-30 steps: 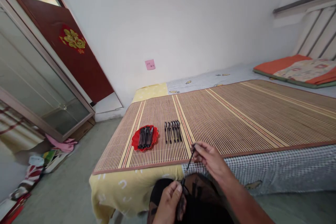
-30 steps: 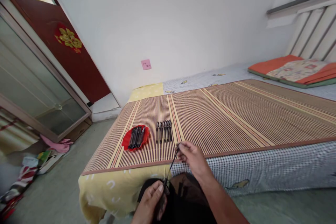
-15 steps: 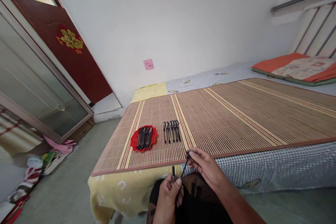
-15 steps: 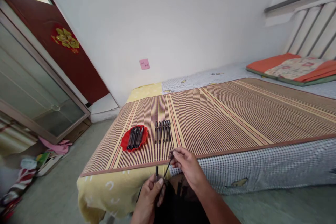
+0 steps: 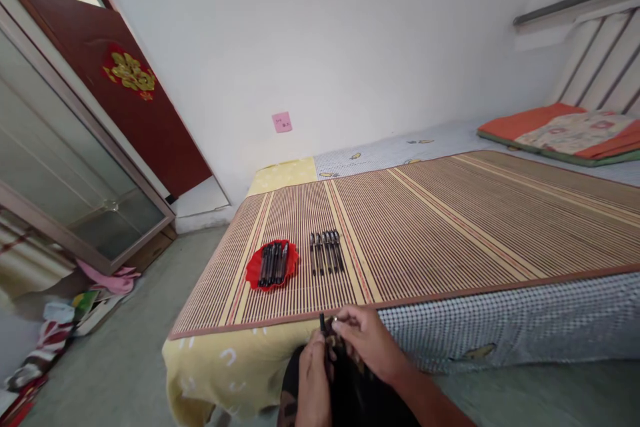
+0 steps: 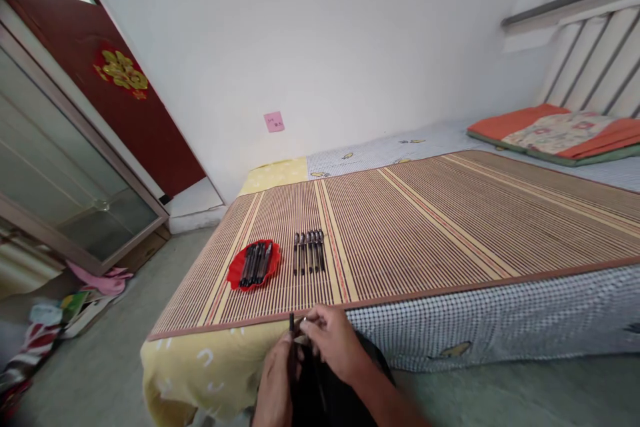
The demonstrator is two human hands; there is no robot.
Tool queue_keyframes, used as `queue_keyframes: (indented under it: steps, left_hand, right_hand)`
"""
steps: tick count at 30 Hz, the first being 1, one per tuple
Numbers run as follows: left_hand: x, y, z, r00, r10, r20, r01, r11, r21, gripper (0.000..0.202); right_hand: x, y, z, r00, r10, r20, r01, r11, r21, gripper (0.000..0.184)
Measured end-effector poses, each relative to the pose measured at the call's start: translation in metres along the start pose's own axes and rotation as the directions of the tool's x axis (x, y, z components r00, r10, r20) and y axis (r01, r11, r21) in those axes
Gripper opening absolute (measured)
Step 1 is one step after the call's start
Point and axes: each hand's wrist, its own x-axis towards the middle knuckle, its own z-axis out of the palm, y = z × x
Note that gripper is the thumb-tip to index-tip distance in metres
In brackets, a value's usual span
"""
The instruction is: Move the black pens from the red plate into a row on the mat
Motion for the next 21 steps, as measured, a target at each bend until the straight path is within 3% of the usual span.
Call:
queue_keyframes:
  steps: [4, 8, 12, 14, 17, 21]
  left_hand:
    - [0.006, -0.025, -0.001, 0.997, 0.046, -0.068, -0.038, 0.994, 0.102, 0.044]
    - [0.015, -0.052, -0.001, 0.983, 0.178, 0.049, -0.183, 0.973, 0.137, 0.060]
    - [0.020, -0.052, 0.010, 0.972, 0.235, 0.025, -0.237, 0.961, 0.140, 0.058]
    - [0.022, -0.044, 0.011, 0.972, 0.234, 0.015, -0.233, 0.961, 0.151, 0.059]
    - [0.027, -0.043, -0.003, 0.963, 0.270, 0.004, -0.265, 0.943, 0.202, 0.056]
    - [0.032, -0.070, -0.033, 0.948, 0.313, -0.065, -0.274, 0.900, 0.338, 0.045]
  right_hand:
    - [0.001, 0.010, 0.015, 0.998, -0.046, 0.039, 0.046, 0.999, 0.002, 0.022]
    - [0.004, 0.015, 0.019, 0.996, -0.084, 0.040, 0.084, 0.996, 0.018, 0.018]
    - [0.009, 0.014, 0.013, 0.997, -0.074, 0.034, 0.075, 0.997, -0.032, 0.019]
    - [0.019, 0.010, 0.000, 0.999, -0.039, 0.015, 0.040, 0.996, -0.082, 0.020]
    - [0.053, 0.001, -0.037, 0.999, -0.005, -0.032, 0.000, 0.986, -0.169, 0.023]
    - [0.119, -0.009, -0.089, 0.992, -0.036, -0.124, -0.023, 0.895, -0.445, 0.024]
